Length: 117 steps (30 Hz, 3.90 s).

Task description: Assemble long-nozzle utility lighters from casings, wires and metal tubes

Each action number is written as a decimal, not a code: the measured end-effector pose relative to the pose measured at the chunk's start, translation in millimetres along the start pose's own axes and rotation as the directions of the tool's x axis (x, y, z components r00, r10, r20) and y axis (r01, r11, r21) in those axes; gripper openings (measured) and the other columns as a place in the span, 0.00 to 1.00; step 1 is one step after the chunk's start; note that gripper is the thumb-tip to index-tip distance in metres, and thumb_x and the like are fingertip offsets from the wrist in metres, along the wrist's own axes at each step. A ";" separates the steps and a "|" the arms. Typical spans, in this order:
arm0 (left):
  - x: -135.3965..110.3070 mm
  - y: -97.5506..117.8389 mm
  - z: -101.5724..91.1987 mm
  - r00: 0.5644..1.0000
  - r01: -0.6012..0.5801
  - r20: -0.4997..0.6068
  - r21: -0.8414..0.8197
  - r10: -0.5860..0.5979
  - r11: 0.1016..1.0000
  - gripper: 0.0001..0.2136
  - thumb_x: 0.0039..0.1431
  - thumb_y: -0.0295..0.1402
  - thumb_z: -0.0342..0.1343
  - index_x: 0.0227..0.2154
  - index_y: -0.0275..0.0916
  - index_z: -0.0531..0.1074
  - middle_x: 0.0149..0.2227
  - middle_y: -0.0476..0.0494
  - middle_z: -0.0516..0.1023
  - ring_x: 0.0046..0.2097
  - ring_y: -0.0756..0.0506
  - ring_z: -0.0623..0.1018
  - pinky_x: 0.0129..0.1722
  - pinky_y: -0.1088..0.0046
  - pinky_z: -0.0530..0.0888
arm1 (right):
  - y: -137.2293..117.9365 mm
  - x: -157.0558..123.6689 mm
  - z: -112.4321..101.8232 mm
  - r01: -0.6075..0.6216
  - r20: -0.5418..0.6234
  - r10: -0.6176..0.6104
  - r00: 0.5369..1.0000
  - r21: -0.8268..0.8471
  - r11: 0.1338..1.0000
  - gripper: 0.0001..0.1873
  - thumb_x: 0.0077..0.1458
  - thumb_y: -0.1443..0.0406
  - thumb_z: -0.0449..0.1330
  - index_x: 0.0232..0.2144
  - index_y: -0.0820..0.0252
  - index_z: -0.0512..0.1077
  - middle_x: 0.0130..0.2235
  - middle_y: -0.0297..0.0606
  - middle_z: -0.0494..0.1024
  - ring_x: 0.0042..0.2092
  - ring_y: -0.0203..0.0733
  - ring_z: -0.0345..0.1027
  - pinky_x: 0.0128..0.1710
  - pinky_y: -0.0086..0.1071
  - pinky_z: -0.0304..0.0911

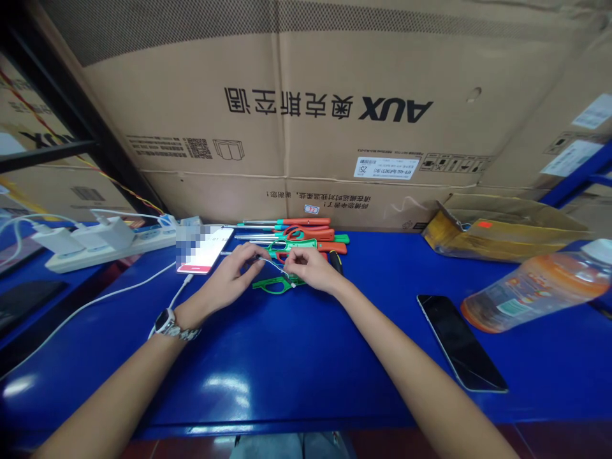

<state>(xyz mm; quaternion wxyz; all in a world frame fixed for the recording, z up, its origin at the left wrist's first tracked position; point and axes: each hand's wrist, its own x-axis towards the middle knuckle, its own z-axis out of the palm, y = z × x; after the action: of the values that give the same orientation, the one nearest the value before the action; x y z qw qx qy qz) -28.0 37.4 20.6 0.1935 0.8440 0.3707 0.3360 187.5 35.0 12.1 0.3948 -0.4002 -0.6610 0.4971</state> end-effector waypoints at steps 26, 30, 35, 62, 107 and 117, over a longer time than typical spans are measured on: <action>-1.1 -5.2 3.2 0.986 0.129 0.091 0.086 -0.137 0.988 0.17 0.70 0.38 0.39 0.48 0.39 0.72 0.36 0.43 0.75 0.42 0.40 0.72 0.48 0.57 0.66 | -14.7 -10.4 -5.0 0.207 0.116 -0.184 0.976 -0.234 0.950 0.12 0.56 0.60 0.61 0.26 0.59 0.65 0.34 0.34 0.69 0.31 0.35 0.61 0.32 0.32 0.58; -3.0 -3.2 2.4 0.983 0.156 0.091 0.027 -0.157 0.987 0.19 0.71 0.37 0.41 0.61 0.40 0.60 0.33 0.45 0.77 0.42 0.40 0.74 0.45 0.59 0.68 | -15.6 -11.1 -5.3 0.204 0.131 -0.177 0.975 -0.235 0.950 0.12 0.57 0.60 0.61 0.26 0.58 0.65 0.30 0.33 0.68 0.29 0.35 0.60 0.31 0.32 0.57; -3.4 3.4 -1.5 0.979 0.170 0.113 -0.003 -0.169 0.985 0.20 0.72 0.41 0.36 0.52 0.41 0.69 0.33 0.47 0.78 0.43 0.41 0.74 0.48 0.60 0.66 | -16.4 -11.5 -5.4 0.178 0.141 -0.151 0.978 -0.198 0.964 0.11 0.56 0.61 0.61 0.26 0.59 0.65 0.29 0.32 0.68 0.30 0.36 0.60 0.31 0.32 0.57; -3.2 15.6 -2.7 0.982 -0.039 0.188 0.128 0.014 0.991 0.17 0.69 0.47 0.45 0.40 0.41 0.73 0.41 0.45 0.78 0.42 0.43 0.75 0.44 0.65 0.69 | -6.1 -8.6 9.2 0.093 -0.066 -0.108 0.992 -0.201 0.975 0.12 0.52 0.60 0.64 0.26 0.59 0.67 0.27 0.30 0.70 0.28 0.33 0.61 0.30 0.29 0.58; 1.9 -11.3 -2.7 0.977 -0.147 0.170 0.081 0.131 0.986 0.15 0.66 0.44 0.53 0.36 0.42 0.81 0.33 0.45 0.81 0.35 0.45 0.74 0.39 0.66 0.69 | 4.2 -19.1 -18.6 0.103 -0.025 -0.234 0.972 -0.849 0.518 0.14 0.58 0.68 0.61 0.46 0.54 0.76 0.46 0.42 0.75 0.47 0.48 0.65 0.48 0.43 0.57; 0.2 -12.2 -5.4 0.975 -0.114 0.198 0.048 0.102 0.992 0.16 0.65 0.45 0.53 0.37 0.43 0.82 0.32 0.43 0.81 0.34 0.44 0.75 0.39 0.65 0.70 | -5.3 -39.5 -9.3 0.208 0.063 -0.258 0.964 -0.783 0.587 0.09 0.60 0.65 0.60 0.43 0.55 0.77 0.40 0.39 0.77 0.46 0.46 0.66 0.48 0.42 0.56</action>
<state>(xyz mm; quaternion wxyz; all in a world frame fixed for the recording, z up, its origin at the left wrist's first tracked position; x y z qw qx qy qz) -37.8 45.9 17.4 0.1851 0.8971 0.3132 0.2505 209.9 0.8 14.2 0.2612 -0.4559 -0.8459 0.0916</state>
